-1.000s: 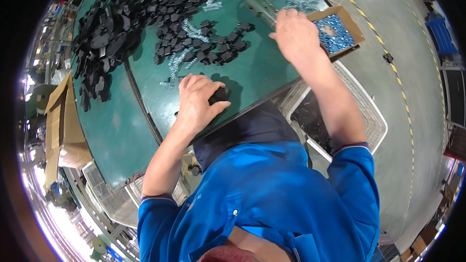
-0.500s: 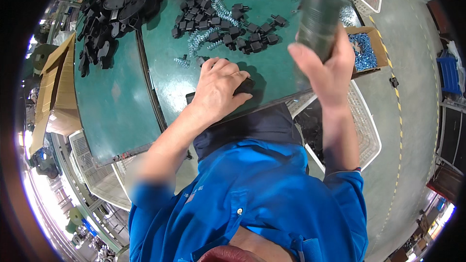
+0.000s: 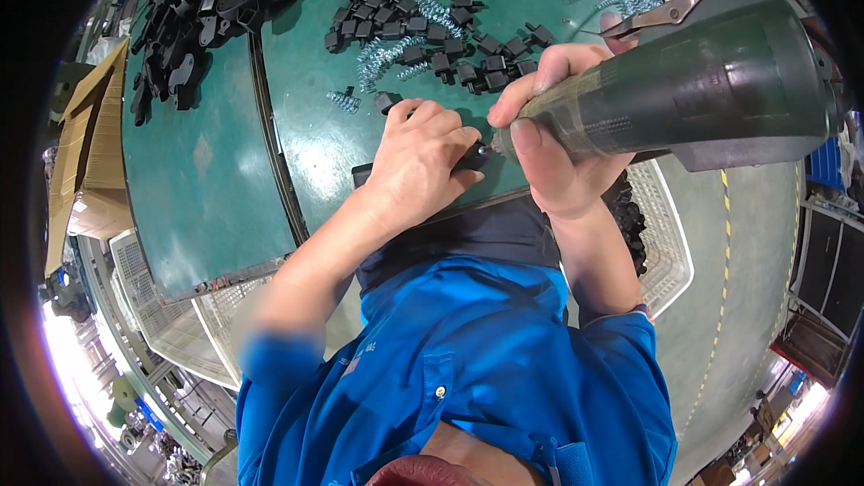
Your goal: The person assembles small mechanical components on a green workbench. They pick up black plastic housings, insert metal springs and small black plastic pieces, and use a power drill to fasten them together. The assembled units are placed into a white basket.
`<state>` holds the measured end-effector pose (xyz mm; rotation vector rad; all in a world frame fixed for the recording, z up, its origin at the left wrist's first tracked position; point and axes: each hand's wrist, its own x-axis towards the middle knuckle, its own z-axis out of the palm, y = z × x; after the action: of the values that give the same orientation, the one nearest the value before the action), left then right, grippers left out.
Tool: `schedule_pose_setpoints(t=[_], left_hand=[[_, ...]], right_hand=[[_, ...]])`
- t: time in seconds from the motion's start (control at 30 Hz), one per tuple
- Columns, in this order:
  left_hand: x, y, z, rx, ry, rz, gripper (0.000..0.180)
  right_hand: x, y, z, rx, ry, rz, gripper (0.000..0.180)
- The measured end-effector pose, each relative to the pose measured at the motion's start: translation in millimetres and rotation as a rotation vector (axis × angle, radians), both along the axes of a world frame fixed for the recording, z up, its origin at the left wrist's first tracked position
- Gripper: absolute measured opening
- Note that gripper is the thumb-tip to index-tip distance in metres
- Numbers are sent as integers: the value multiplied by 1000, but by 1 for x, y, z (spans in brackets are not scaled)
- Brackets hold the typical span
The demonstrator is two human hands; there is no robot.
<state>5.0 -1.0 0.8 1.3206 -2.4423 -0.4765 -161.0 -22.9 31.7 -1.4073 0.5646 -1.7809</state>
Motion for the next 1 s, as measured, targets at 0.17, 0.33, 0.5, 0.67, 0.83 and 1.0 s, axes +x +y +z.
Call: schedule_pose_setpoints(t=[0.17, 0.33, 0.5, 0.67, 0.83, 1.0], left_hand=[[1, 0, 0, 2, -8, 0, 40], [2, 0, -2, -19, 18, -8, 41], [3, 0, -7, -61, 22, -5, 33], [2, 0, -13, -80, 56, -3, 30], [3, 0, -13, -95, 71, -9, 29], [2, 1, -14, -101, 75, 7, 29]], right_hand=[[-5, -2, -6, -23, 92, 6, 80], [-1, -1, -7, -43, 168, -15, 81], [-6, -5, -3, -204, 588, 6, 74], [1, -5, -2, -218, 622, 38, 69], [1, -7, 0, -249, 687, 48, 61], [4, -4, -5, -208, 625, 40, 55]])
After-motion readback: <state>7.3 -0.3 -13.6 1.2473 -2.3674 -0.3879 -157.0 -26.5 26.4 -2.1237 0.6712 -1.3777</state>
